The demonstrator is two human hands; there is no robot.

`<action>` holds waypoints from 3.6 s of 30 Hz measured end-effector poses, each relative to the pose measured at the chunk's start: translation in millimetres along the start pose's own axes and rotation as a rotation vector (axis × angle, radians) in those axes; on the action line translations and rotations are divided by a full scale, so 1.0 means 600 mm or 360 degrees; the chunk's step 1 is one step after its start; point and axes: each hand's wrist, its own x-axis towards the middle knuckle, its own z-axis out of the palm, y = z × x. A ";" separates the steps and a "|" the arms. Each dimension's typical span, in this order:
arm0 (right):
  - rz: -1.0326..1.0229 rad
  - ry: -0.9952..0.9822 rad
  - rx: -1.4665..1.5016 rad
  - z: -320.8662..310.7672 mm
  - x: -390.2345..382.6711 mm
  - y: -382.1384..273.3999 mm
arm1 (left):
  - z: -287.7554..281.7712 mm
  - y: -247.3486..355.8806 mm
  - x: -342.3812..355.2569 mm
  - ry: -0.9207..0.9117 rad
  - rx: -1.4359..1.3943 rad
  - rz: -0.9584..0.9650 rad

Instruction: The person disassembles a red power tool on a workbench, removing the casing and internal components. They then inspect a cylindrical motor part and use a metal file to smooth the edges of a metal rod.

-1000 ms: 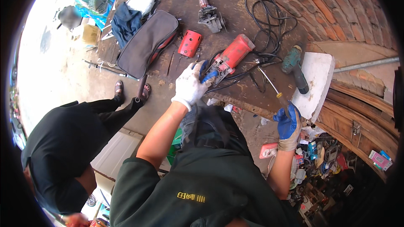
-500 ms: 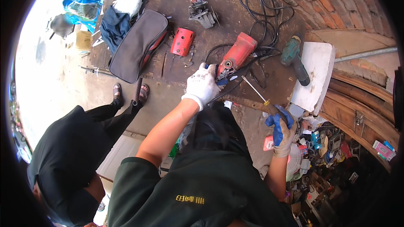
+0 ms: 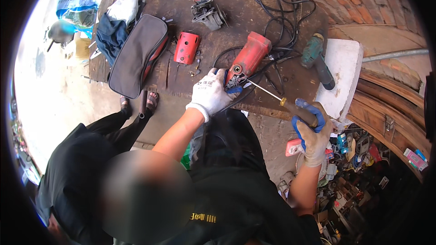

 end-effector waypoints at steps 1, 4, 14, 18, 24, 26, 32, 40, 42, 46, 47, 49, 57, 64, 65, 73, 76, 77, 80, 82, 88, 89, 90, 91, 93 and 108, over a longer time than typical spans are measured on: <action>-0.0026 -0.0031 -0.0068 0.002 0.007 -0.008 | 0.000 0.003 0.002 -0.0012 0.0013 -0.0007; -0.0146 -0.0099 -0.0243 0.010 0.022 -0.019 | 0.018 0.008 0.011 0.0222 0.0113 0.0092; -0.0550 -0.0155 -0.0654 0.016 0.017 -0.024 | 0.027 0.025 0.019 0.0189 -0.0367 0.0050; -0.0971 -0.0078 -0.1016 0.018 -0.021 -0.079 | 0.058 0.018 0.009 0.0264 -0.1717 0.0230; -0.1158 -0.0011 -0.1107 0.027 -0.063 -0.098 | 0.018 0.022 0.027 -0.0551 -0.2775 0.0310; -0.1251 0.0012 -0.1147 0.030 -0.074 -0.096 | 0.021 0.047 0.011 0.0013 -0.1883 0.0577; -0.1284 0.0092 -0.1243 0.023 -0.106 -0.088 | 0.067 0.041 0.008 -0.0178 -0.2605 0.0555; -0.1422 0.0183 -0.1292 0.013 -0.135 -0.068 | 0.022 0.037 -0.015 -0.0390 -0.1915 0.0865; -0.1293 0.0150 -0.1102 0.009 -0.145 -0.059 | 0.031 0.034 -0.019 -0.0452 -0.2028 0.0981; -0.0818 -0.0026 -0.0421 0.005 -0.172 -0.029 | -0.006 0.067 -0.015 -0.0071 -0.1718 0.1052; -0.0683 -0.0035 -0.0368 0.005 -0.181 -0.028 | 0.009 0.070 -0.013 0.0190 -0.1623 0.1347; -0.0421 -0.0068 -0.0206 0.011 -0.192 -0.026 | 0.021 0.064 -0.004 0.0390 -0.1498 0.1651; -0.0700 0.0009 -0.0617 0.035 -0.196 -0.039 | 0.056 0.066 0.011 0.0563 -0.1535 0.1738; -0.0202 0.0018 -0.0283 0.038 -0.222 -0.024 | 0.052 0.068 0.003 0.0594 -0.1612 0.1638; 0.0013 -0.0009 -0.0131 0.038 -0.224 -0.043 | 0.057 0.066 0.006 0.0620 -0.1616 0.1644; -0.0689 -0.0271 -0.0929 0.033 -0.198 -0.060 | 0.069 0.046 0.024 0.0541 -0.1448 0.1639; -0.0233 -0.0265 -0.0916 0.046 -0.200 -0.109 | 0.077 0.053 0.018 0.0480 -0.1565 0.1478; -0.0276 -0.0290 -0.0974 0.043 -0.195 -0.108 | 0.077 0.056 0.017 0.0493 -0.1562 0.1440; -0.0134 -0.0310 -0.0890 0.037 -0.187 -0.115 | 0.085 0.047 0.012 0.0163 -0.1666 0.1232; -0.0163 -0.0328 -0.0885 0.028 -0.175 -0.125 | 0.089 0.029 0.005 -0.0393 -0.1952 0.0787; -0.0341 -0.0256 -0.0915 0.037 -0.175 -0.116 | 0.062 0.064 0.004 0.0264 -0.1628 0.1409; -0.0380 -0.0242 -0.0884 0.040 -0.176 -0.109 | 0.064 0.064 0.005 0.0350 -0.1560 0.1475; -0.0383 -0.0247 -0.0893 0.042 -0.178 -0.099 | 0.101 0.038 0.010 0.0075 -0.1681 0.1317; -0.0383 -0.0249 -0.0907 0.044 -0.182 -0.089 | 0.139 0.013 0.014 -0.0179 -0.1796 0.1128; -0.0427 -0.0254 -0.0914 0.046 -0.186 -0.082 | 0.141 0.014 0.009 -0.0203 -0.1822 0.1140; -0.0777 -0.0214 -0.0748 0.027 -0.183 -0.015 | 0.073 0.065 0.009 0.0420 -0.1696 0.1579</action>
